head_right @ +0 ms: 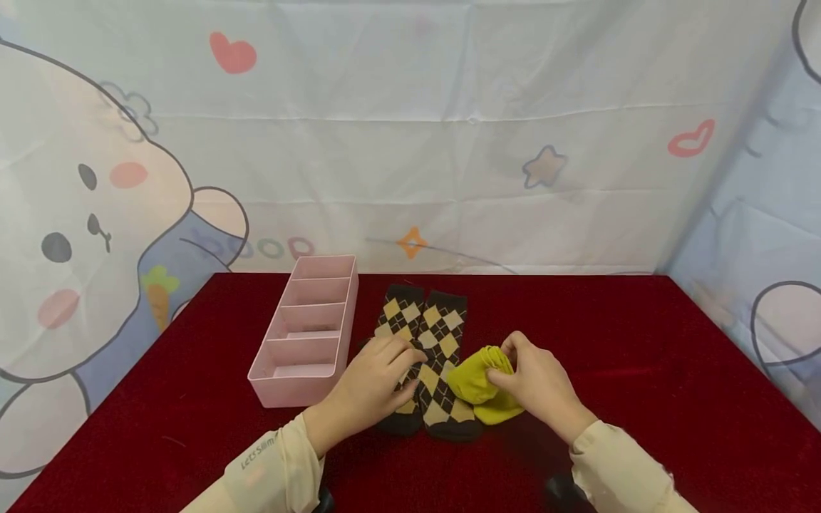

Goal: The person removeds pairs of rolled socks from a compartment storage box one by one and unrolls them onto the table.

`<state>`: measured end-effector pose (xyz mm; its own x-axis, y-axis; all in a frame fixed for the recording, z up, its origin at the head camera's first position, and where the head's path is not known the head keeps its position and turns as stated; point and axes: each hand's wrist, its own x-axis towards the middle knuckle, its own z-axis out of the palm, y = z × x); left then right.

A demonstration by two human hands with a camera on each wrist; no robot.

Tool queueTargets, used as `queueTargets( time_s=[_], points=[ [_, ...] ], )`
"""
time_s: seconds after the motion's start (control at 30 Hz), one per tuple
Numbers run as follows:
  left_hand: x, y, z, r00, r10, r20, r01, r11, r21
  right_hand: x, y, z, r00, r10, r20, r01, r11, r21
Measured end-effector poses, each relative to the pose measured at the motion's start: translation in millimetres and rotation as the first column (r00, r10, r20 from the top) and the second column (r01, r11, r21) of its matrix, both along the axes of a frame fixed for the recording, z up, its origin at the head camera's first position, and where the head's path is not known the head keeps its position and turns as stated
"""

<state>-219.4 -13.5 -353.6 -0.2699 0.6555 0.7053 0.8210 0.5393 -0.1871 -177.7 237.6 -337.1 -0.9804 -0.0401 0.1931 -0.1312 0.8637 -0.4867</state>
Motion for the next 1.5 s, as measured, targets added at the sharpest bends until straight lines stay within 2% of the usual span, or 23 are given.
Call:
queueTargets(
  time_s=[0.1, 0.27, 0.4, 0.47, 0.6, 0.7, 0.83, 0.93, 1.1, 1.27, 1.37, 1.5],
  points=[
    [3.9, 7.0, 0.2, 1.0, -0.004, 0.012, 0.004, 1.0, -0.005, -1.9, 8, -3.3, 1.0, -0.002, 0.016, 0.002, 1.0, 0.011],
    [11.4, 20.9, -2.0, 0.999, 0.027, 0.044, -0.025, 0.998, -0.055, -7.1, 18, -6.9, 0.999, -0.001, 0.049, -0.001, 0.999, 0.051],
    [18.2, 32.8, -5.0, 0.991, 0.059, 0.121, -0.047, 0.993, -0.105, -9.9, 24, -8.4, 0.997, -0.005, 0.079, -0.001, 0.998, 0.068],
    [20.5, 38.4, -6.6, 0.979, 0.085, 0.184, -0.063, 0.991, -0.12, -11.4, 26, -8.3, 0.996, 0.0, 0.087, -0.006, 0.997, 0.071],
    [21.3, 48.4, -10.2, 0.942, 0.155, 0.297, -0.121, 0.984, -0.13, -14.6, 30, -7.6, 0.994, 0.006, 0.107, -0.014, 0.997, 0.078],
    [19.0, 54.5, -13.2, 0.918, 0.195, 0.345, -0.155, 0.978, -0.141, -17.2, 33, -7.6, 0.992, 0.01, 0.127, -0.02, 0.997, 0.081],
    [15.8, 61.1, -17.3, 0.889, 0.217, 0.403, -0.17, 0.974, -0.148, -21.2, 37, -8.4, 0.988, 0.022, 0.154, -0.036, 0.996, 0.087],
    [15.1, 67.1, -20.5, 0.88, 0.215, 0.423, -0.167, 0.975, -0.148, -23.5, 40, -10.4, 0.984, 0.027, 0.173, -0.045, 0.994, 0.097],
    [15.2, 78.7, -26.5, 0.889, 0.197, 0.414, -0.139, 0.976, -0.167, -26.2, 47, -15.4, 0.984, 0.012, 0.176, -0.031, 0.994, 0.102],
    [15.7, 81.9, -33.8, 0.901, 0.197, 0.387, -0.137, 0.975, -0.175, -26.2, 46, -20.8, 0.997, 0.015, 0.074, -0.021, 0.996, 0.084],
    [15.0, 81.0, -38.8, 0.914, 0.185, 0.361, -0.133, 0.977, -0.164, -26.0, 43, -23.0, 0.999, 0.048, -0.003, -0.048, 0.996, 0.079],
    [13.3, 79.1, -44.7, 0.922, 0.155, 0.355, -0.113, 0.984, -0.137, -27.0, 39, -24.4, 0.992, 0.121, -0.041, -0.117, 0.989, 0.088]
  ],
)
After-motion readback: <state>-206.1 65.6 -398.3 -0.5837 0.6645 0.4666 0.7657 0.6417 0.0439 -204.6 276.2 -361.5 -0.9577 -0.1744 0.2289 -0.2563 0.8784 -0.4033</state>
